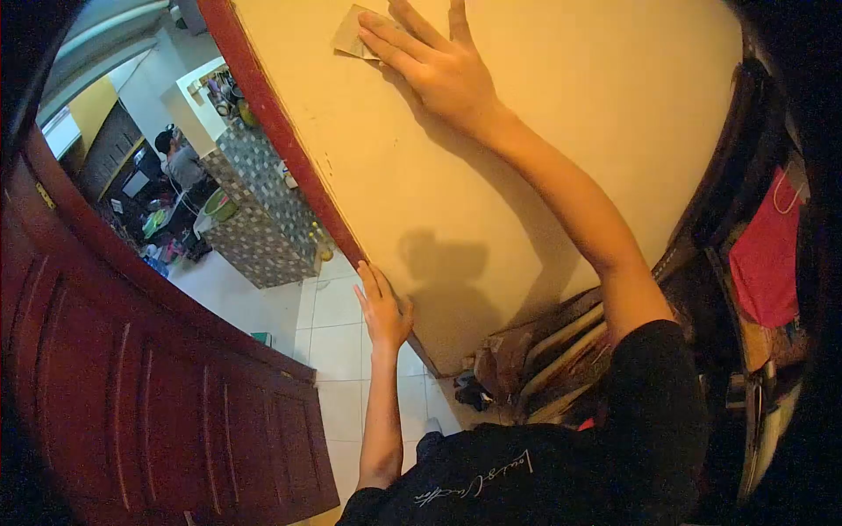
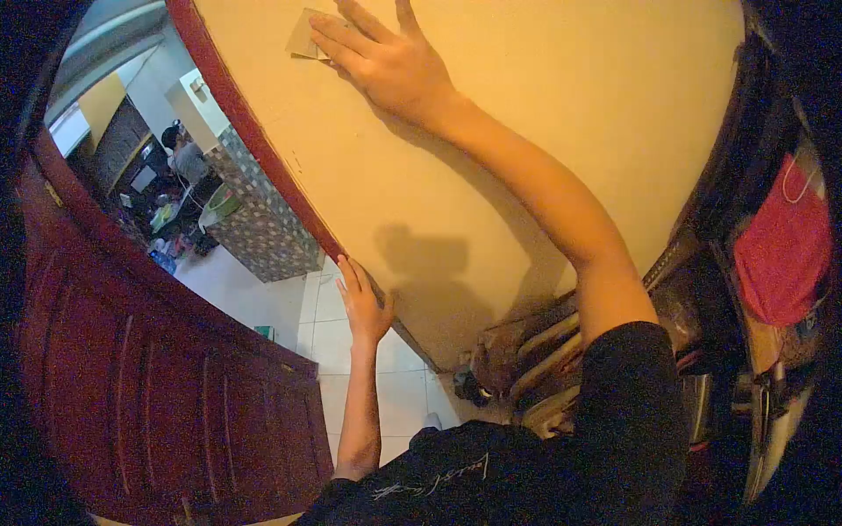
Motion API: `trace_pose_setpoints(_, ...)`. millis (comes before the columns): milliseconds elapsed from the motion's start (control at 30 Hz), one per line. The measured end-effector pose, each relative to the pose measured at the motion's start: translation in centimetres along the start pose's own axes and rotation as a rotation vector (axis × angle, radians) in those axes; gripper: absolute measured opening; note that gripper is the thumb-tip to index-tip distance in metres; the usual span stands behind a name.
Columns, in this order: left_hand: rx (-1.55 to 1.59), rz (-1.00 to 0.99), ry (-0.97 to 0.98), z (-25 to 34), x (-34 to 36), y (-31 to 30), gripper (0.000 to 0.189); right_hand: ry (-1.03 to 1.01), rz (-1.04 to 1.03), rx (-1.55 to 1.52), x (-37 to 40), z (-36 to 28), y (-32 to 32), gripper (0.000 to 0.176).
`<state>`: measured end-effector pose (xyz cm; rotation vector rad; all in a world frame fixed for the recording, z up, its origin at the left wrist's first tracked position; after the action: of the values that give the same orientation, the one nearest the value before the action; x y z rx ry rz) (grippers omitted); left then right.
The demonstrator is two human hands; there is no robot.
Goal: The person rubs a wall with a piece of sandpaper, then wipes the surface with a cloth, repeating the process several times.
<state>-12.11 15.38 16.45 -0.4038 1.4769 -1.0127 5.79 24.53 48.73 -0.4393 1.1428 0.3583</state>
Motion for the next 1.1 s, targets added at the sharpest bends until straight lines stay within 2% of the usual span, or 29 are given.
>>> trace_pose_setpoints(33, -0.002, 0.019, -0.003, -0.1, -0.1, 0.1, 0.098, 0.064, 0.066, 0.001, -0.3, 0.3, -0.3, 0.054)
trace_pose_setpoints(67, -0.002, 0.017, -0.005, -0.4, -0.1, 0.2, 0.098, 0.057, -0.082, 0.083, 1.8, -2.1, 0.0, 0.057)
trace_pose_setpoints(100, 0.009, 0.028, -0.006, -0.5, 0.0, 0.2, 0.098, 0.053, -0.086, 0.079, 3.6, -3.0, 0.7, 0.057)
trace_pose_setpoints(233, 0.041, 0.026, -0.014, 0.1, 0.1, -0.6, 0.1, -0.643, -0.322, -0.194, 11.2, -8.5, 2.7, 0.059)
trace_pose_setpoints(267, 0.039, 0.043, -0.015, 0.1, -0.2, -0.8, 0.1, -0.494, -0.342, -0.241, 9.8, -7.1, 3.7, 0.059)
trace_pose_setpoints(333, 0.033, -0.001, -0.016, 0.0, 0.1, -0.9, 0.101, -0.129, -0.104, -0.025, 3.2, -3.3, 0.7, 0.056)
trace_pose_setpoints(367, 0.034, -0.003, -0.019, 0.0, 0.3, -0.7, 0.101, -0.13, -0.106, -0.028, 2.6, -3.1, 0.4, 0.056)
trace_pose_setpoints(433, 0.046, 0.029, -0.02, -0.1, 0.0, -0.5, 0.102, 0.233, 0.076, 0.078, 1.5, -1.4, -0.5, 0.056)
trace_pose_setpoints(467, 0.045, 0.029, -0.022, -0.2, 0.0, -0.3, 0.102, 0.126, -0.07, 0.137, 3.9, -3.6, 0.8, 0.055)
trace_pose_setpoints(533, 0.07, 0.038, -0.013, -0.1, 0.2, -0.4, 0.101, -0.228, -0.318, -0.283, 11.6, -8.1, 4.7, 0.056)
trace_pose_setpoints(567, 0.073, 0.028, -0.016, -0.2, 0.4, -0.5, 0.101, -0.222, -0.326, -0.289, 12.5, -8.0, 4.7, 0.056)
trace_pose_setpoints(633, 0.063, 0.023, 0.013, -0.5, 0.4, -0.6, 0.101, -0.559, -0.346, -0.264, 13.1, -8.4, 3.5, 0.056)
trace_pose_setpoints(667, 0.062, 0.037, 0.012, -0.5, 0.1, -0.5, 0.101, -0.408, -0.387, -0.236, 11.1, -7.1, 3.1, 0.057)
trace_pose_setpoints(700, 0.07, 0.033, 0.007, -0.7, -0.1, -0.4, 0.101, -0.417, -0.378, -0.232, 7.9, -6.0, 1.9, 0.057)
trace_pose_setpoints(767, 0.08, 0.025, -0.003, -0.6, 0.4, -0.3, 0.101, -0.021, 0.006, -0.006, 2.7, -2.4, -0.1, 0.056)
trace_pose_setpoints(867, 0.102, 0.031, -0.018, -0.5, -0.1, -0.4, 0.101, 0.072, -0.078, 0.175, 3.1, -4.5, 1.5, 0.056)
trace_pose_setpoints(900, 0.112, 0.03, -0.023, -0.5, -0.1, -0.6, 0.102, 0.073, -0.081, 0.176, 5.6, -5.7, 2.1, 0.056)
trace_pose_setpoints(967, 0.127, 0.019, -0.034, -0.5, 0.3, -0.5, 0.102, -0.47, -0.404, -0.154, 12.5, -9.9, 3.8, 0.057)
trace_pose_setpoints(1033, 0.101, 0.019, -0.002, -0.6, 0.5, -0.5, 0.103, -0.441, -0.423, -0.209, 12.4, -8.9, 3.2, 0.056)
trace_pose_setpoints(1100, 0.113, 0.021, -0.008, -0.6, 0.1, -0.7, 0.103, -0.437, -0.421, -0.251, 8.8, -6.6, 2.8, 0.055)
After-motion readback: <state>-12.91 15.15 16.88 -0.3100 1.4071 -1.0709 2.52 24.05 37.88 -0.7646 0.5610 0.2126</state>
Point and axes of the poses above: each hand's wrist, its own x-axis away from the middle knuckle, its own y-axis out of the palm, z = x × y, the point moved 4 cm from there along -x, towards the middle knuckle, and after that the axes turned 14 degrees about y, right-handed, at the moved point
